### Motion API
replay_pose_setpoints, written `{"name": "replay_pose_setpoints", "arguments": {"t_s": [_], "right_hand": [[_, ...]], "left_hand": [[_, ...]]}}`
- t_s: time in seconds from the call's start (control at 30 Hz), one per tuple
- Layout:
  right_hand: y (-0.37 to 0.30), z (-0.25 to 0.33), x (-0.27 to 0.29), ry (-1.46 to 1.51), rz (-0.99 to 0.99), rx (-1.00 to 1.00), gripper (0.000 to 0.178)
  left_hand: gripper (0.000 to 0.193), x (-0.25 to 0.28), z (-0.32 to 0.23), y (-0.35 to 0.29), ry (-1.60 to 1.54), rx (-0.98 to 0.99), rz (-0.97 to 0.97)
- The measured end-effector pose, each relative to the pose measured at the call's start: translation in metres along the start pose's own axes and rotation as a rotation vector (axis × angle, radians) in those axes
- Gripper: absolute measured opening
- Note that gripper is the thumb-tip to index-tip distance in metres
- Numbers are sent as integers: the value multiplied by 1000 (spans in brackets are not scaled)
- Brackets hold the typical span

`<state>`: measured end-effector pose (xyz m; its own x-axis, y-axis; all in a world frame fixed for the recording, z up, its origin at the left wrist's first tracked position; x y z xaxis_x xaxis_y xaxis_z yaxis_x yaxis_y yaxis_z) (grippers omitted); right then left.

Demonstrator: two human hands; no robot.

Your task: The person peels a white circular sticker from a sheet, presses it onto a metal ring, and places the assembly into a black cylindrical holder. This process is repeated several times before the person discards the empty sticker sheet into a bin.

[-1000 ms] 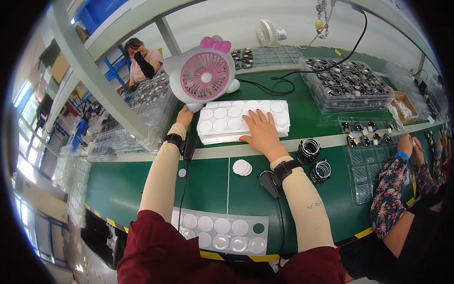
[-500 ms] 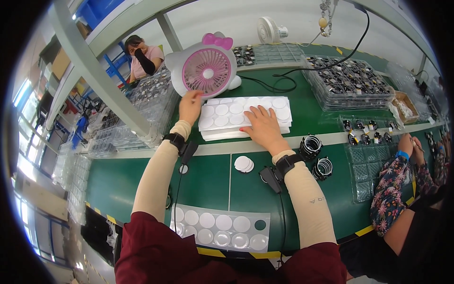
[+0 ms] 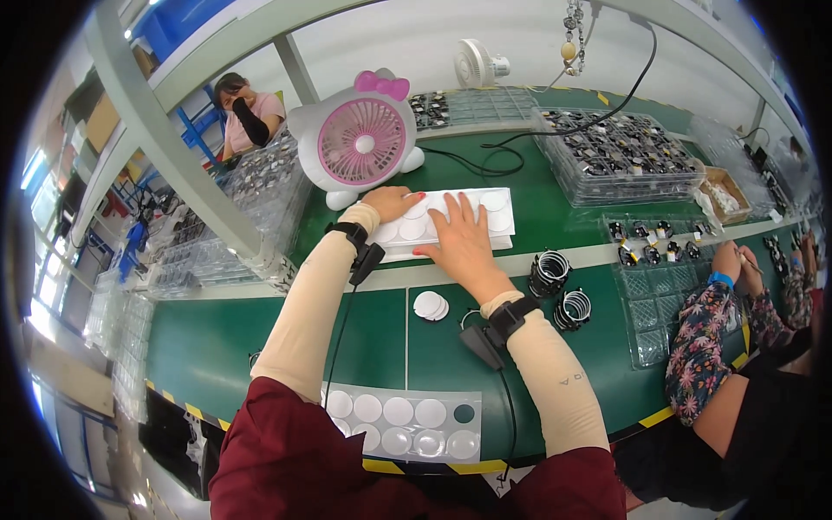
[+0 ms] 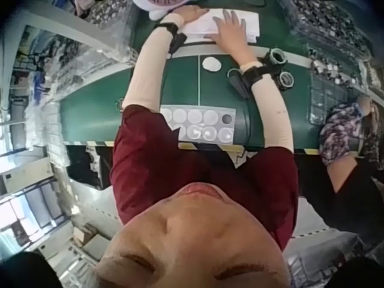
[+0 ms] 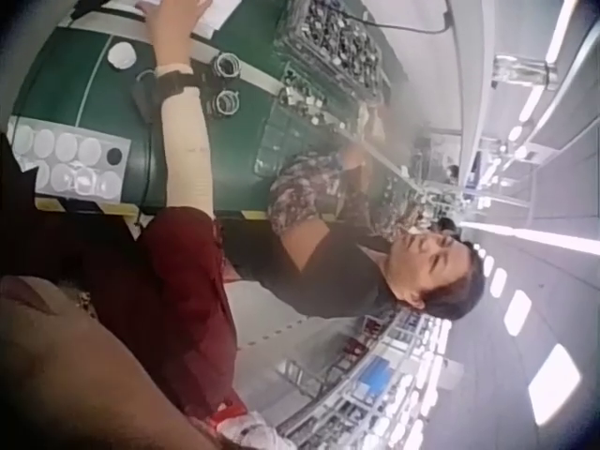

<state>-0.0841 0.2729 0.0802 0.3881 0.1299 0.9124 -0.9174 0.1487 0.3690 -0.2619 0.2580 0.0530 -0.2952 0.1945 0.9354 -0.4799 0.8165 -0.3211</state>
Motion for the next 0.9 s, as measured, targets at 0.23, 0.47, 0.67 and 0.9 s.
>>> {"name": "replay_pose_setpoints", "arguments": {"t_s": [0.23, 0.47, 0.67, 0.9], "right_hand": [[-3, -57, 17, 273, -178, -598, 71], [-6, -121, -3, 527, -92, -890, 78], [-17, -149, -27, 649, 4, -970, 80], [-16, -147, -37, 668, 50, -962, 83]], "left_hand": [[64, 2, 2, -2, -3, 3, 5], [66, 4, 5, -7, -10, 4, -45], [66, -1, 8, -4, -37, 18, 58], [66, -2, 15, -10, -61, 19, 59]]}}
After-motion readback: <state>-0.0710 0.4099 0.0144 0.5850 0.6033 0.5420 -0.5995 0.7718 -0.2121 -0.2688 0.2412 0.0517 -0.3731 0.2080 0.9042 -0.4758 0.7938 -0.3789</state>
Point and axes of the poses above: each hand's wrist, its own y-axis towards the middle knuckle, its own x-axis out of the back of the hand, z = x × y, the point moved 8 cm from there along y, towards the middle knuckle, and after that the axes turned 13 degrees about z, right-handed, at the moved point
